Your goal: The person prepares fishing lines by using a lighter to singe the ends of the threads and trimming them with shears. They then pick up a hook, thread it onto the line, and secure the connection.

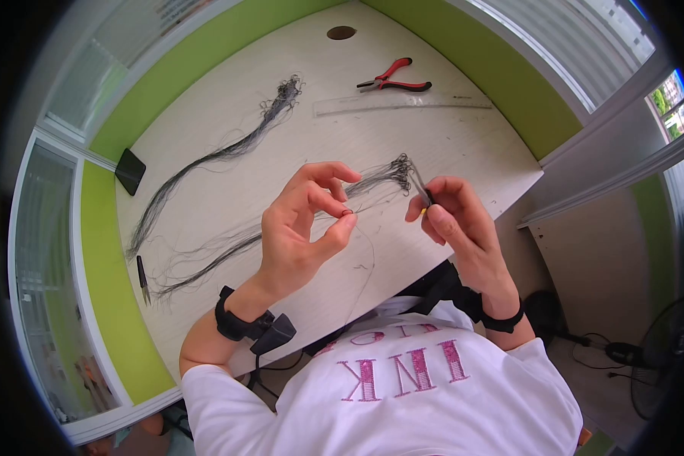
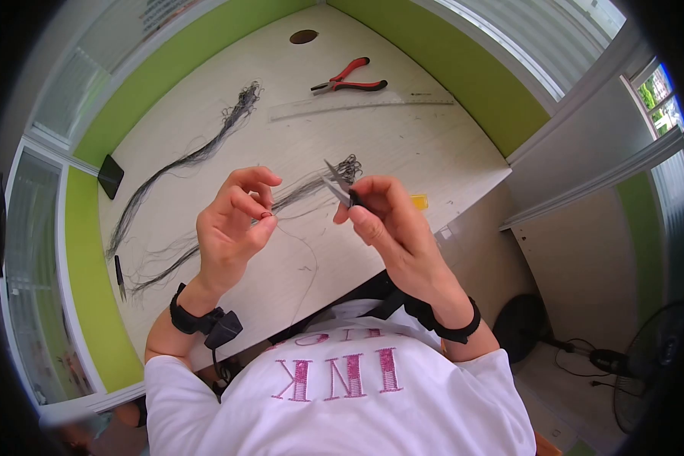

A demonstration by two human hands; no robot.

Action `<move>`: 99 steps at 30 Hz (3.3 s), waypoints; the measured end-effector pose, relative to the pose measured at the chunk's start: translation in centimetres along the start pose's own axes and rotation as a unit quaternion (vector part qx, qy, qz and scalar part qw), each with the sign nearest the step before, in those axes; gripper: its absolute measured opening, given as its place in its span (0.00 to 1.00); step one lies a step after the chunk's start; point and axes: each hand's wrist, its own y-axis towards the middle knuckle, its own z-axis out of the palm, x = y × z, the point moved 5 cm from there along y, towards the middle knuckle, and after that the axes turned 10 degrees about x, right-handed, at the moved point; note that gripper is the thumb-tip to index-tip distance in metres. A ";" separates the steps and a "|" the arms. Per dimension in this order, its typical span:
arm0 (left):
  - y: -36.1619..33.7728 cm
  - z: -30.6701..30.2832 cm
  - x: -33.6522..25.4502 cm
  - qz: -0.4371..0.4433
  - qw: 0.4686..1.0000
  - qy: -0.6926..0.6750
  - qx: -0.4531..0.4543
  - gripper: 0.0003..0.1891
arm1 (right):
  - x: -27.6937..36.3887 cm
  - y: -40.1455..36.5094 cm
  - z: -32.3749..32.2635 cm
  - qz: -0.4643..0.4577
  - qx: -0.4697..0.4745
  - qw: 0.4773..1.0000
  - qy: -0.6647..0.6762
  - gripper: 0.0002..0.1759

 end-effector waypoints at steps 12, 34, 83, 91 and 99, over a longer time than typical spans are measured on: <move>-0.2 -0.1 -0.7 0.044 0.999 -0.028 -0.002 0.09 | -1.9 0.1 4.2 0.088 0.058 0.993 0.061 0.16; -0.3 0.4 -0.4 0.005 0.997 -0.075 0.011 0.08 | -1.8 0.3 4.4 0.095 0.064 0.989 0.089 0.17; -0.2 0.2 0.5 -0.016 0.996 -0.086 0.021 0.07 | -2.2 0.1 4.3 0.179 0.074 0.956 0.222 0.20; -0.2 0.2 0.7 -0.035 0.996 -0.080 0.007 0.06 | -2.9 0.3 4.3 0.195 0.079 0.942 0.261 0.20; -0.2 0.4 0.6 -0.038 0.998 -0.046 -0.010 0.05 | -3.2 0.3 4.4 0.202 0.078 0.933 0.287 0.20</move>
